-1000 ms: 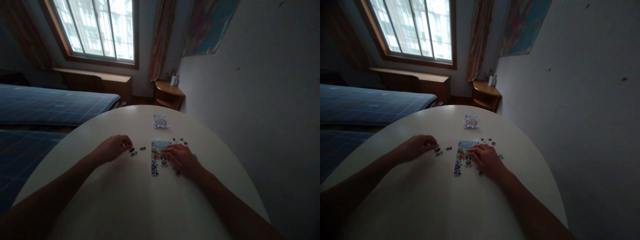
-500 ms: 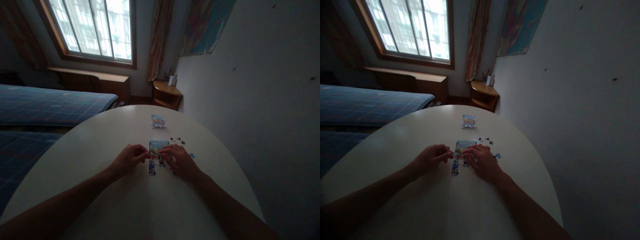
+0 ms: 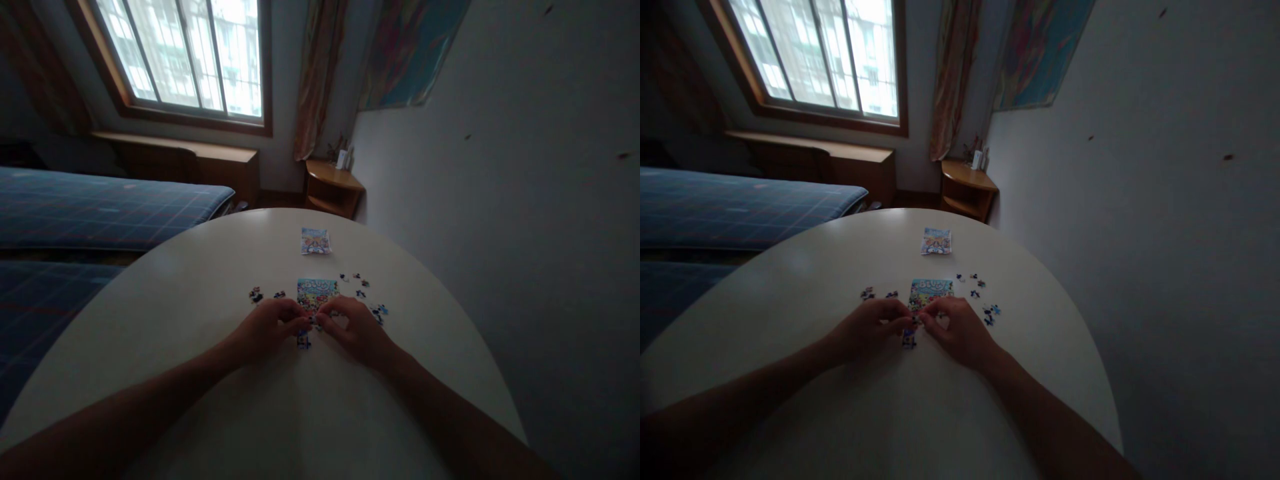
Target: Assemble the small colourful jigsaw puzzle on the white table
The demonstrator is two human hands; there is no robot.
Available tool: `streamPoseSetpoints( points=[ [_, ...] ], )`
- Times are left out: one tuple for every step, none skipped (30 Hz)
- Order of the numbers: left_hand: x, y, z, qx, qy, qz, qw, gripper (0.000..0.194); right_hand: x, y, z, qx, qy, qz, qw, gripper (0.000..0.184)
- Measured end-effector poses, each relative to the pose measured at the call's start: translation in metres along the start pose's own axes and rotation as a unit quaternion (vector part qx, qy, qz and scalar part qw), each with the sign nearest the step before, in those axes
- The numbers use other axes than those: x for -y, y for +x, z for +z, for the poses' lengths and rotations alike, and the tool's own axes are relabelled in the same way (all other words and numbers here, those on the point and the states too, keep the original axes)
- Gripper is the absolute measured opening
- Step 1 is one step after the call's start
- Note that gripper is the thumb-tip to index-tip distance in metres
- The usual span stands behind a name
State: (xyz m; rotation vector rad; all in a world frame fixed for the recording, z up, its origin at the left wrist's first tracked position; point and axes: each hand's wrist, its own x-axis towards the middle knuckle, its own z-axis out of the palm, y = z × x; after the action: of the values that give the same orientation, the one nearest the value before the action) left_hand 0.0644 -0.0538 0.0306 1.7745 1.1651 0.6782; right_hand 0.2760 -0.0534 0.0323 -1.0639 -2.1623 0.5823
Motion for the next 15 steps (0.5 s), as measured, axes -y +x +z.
streamPoseSetpoints(
  points=[
    [0.000,-0.001,0.000,-0.001,0.017,0.006,1.000,0.020,0.000,0.000,0.000,0.001,-0.003,0.002,1.000,0.013],
    [-0.001,-0.001,0.000,-0.001,0.031,0.013,0.999,0.020,0.000,-0.001,0.000,0.002,-0.007,0.003,1.000,0.013],
    [0.000,-0.002,0.001,-0.001,0.042,0.021,0.999,0.020,0.000,-0.001,0.000,0.005,-0.010,0.002,1.000,0.013],
    [0.000,-0.003,0.002,0.000,0.051,0.029,0.998,0.020,0.000,-0.001,0.000,0.008,-0.011,0.000,1.000,0.013],
    [0.001,-0.004,0.003,0.003,0.056,0.035,0.998,0.020,0.000,-0.001,-0.001,0.012,-0.012,-0.003,1.000,0.013],
    [0.001,-0.004,0.005,0.009,0.060,0.039,0.997,0.021,0.000,-0.001,-0.001,0.016,-0.013,-0.008,1.000,0.012],
    [0.002,-0.005,0.005,0.014,0.063,0.041,0.997,0.021,0.000,0.000,-0.002,0.020,-0.013,-0.013,1.000,0.012],
    [0.002,-0.006,0.005,0.019,0.068,0.043,0.997,0.021,0.000,0.000,-0.003,0.027,-0.013,-0.016,0.999,0.011],
    [0.003,-0.007,0.005,0.024,0.076,0.045,0.996,0.021,0.000,0.000,-0.004,0.034,-0.014,-0.018,0.999,0.010],
    [0.003,-0.007,0.003,0.028,0.088,0.048,0.995,0.021,0.000,0.000,-0.005,0.043,-0.016,-0.018,0.999,0.009],
    [0.003,-0.008,0.000,0.026,0.107,0.050,0.993,0.020,0.000,0.000,-0.006,0.053,-0.019,-0.017,0.998,0.008],
    [0.004,-0.009,-0.003,0.019,0.133,0.055,0.989,0.019,0.000,0.000,-0.006,0.064,-0.025,-0.017,0.997,0.007],
    [0.004,-0.009,-0.007,0.009,0.165,0.064,0.984,0.017,0.000,0.000,-0.007,0.074,-0.035,-0.017,0.996,0.006],
    [0.004,-0.010,-0.011,0.002,0.199,0.081,0.977,0.015,0.001,-0.001,-0.007,0.081,-0.048,-0.020,0.995,0.006],
    [0.005,-0.010,-0.015,0.000,0.228,0.108,0.968,0.014,0.002,-0.002,-0.007,0.086,-0.061,-0.024,0.994,0.005]
  ],
)
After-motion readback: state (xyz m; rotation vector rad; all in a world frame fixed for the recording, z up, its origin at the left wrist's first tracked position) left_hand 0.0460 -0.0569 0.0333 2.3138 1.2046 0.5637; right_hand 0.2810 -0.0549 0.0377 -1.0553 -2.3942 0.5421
